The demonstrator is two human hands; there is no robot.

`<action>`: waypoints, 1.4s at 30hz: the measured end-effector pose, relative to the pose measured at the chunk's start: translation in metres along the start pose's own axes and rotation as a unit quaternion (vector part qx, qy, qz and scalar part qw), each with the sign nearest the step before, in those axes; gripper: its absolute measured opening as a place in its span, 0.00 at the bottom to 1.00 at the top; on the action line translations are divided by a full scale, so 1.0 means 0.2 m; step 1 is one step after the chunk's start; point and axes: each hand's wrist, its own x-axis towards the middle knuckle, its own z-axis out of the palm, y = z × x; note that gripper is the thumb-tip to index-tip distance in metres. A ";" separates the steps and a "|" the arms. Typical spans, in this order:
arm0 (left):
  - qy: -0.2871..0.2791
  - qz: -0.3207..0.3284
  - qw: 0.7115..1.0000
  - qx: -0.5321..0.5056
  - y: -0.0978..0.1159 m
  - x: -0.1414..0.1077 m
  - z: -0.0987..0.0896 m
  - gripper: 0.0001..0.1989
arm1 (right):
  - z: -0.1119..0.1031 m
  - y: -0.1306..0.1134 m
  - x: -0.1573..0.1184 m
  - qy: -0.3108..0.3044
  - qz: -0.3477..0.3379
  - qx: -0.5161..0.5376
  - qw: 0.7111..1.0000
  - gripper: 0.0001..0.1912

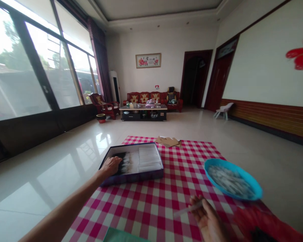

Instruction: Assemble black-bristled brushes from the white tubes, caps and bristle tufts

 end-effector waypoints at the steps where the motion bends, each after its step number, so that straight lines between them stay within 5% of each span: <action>1: 0.012 0.015 1.000 -0.001 0.05 -0.01 -0.01 0.18 | 0.01 0.00 -0.01 -0.001 -0.013 -0.002 1.000 0.21; 5: 0.112 0.169 0.977 -0.064 0.44 -0.16 -0.02 0.15 | 0.04 0.01 -0.04 -0.016 -0.040 -0.018 0.999 0.20; 7: 0.106 0.240 0.957 -0.120 0.70 -0.27 0.02 0.13 | 0.03 0.01 -0.04 -0.019 -0.049 -0.019 0.998 0.20; 11: 0.063 0.287 0.942 -0.162 1.16 -0.42 0.17 0.13 | 0.03 0.01 -0.05 -0.029 -0.076 -0.040 0.996 0.17; 14: 0.038 0.270 0.944 -0.187 1.33 -0.43 0.29 0.16 | 0.04 0.01 -0.06 -0.054 -0.074 -0.056 0.994 0.15; 19: 0.038 0.203 0.952 -0.227 1.37 -0.41 0.34 0.16 | 0.10 0.01 -0.10 -0.055 -0.096 -0.057 0.992 0.15; 23: 0.020 0.189 0.904 -0.382 1.33 -0.44 0.24 0.18 | 0.13 0.00 -0.15 -0.049 -0.091 -0.078 0.992 0.16; 26: -0.110 0.106 0.816 -0.558 1.27 -0.46 0.18 0.21 | 0.16 -0.09 -0.17 -0.076 -0.099 -0.092 0.988 0.16; 29: -0.340 -0.011 0.666 -0.664 1.20 -0.48 0.20 0.22 | 0.20 -0.26 -0.16 -0.075 -0.164 -0.035 0.983 0.15; 31: -0.380 -0.044 0.633 -0.673 1.15 -0.48 0.24 0.22 | 0.24 -0.35 -0.15 -0.074 -0.174 -0.023 0.982 0.16; 33: -0.327 -0.028 0.679 -0.656 1.12 -0.46 0.27 0.21 | 0.26 -0.36 -0.16 -0.090 -0.152 -0.038 0.984 0.17; 35: -0.243 0.013 0.756 -0.608 1.08 -0.41 0.25 0.19 | 0.25 -0.30 -0.17 -0.100 -0.119 -0.064 0.986 0.18; 40: 0.010 0.091 0.956 -0.278 0.89 -0.16 0.03 0.12 | 0.09 -0.01 -0.17 -0.043 -0.079 -0.162 0.983 0.25; 42: 0.054 0.075 0.972 -0.215 0.80 -0.03 -0.04 0.11 | 0.04 0.06 -0.15 -0.011 -0.091 -0.187 0.978 0.26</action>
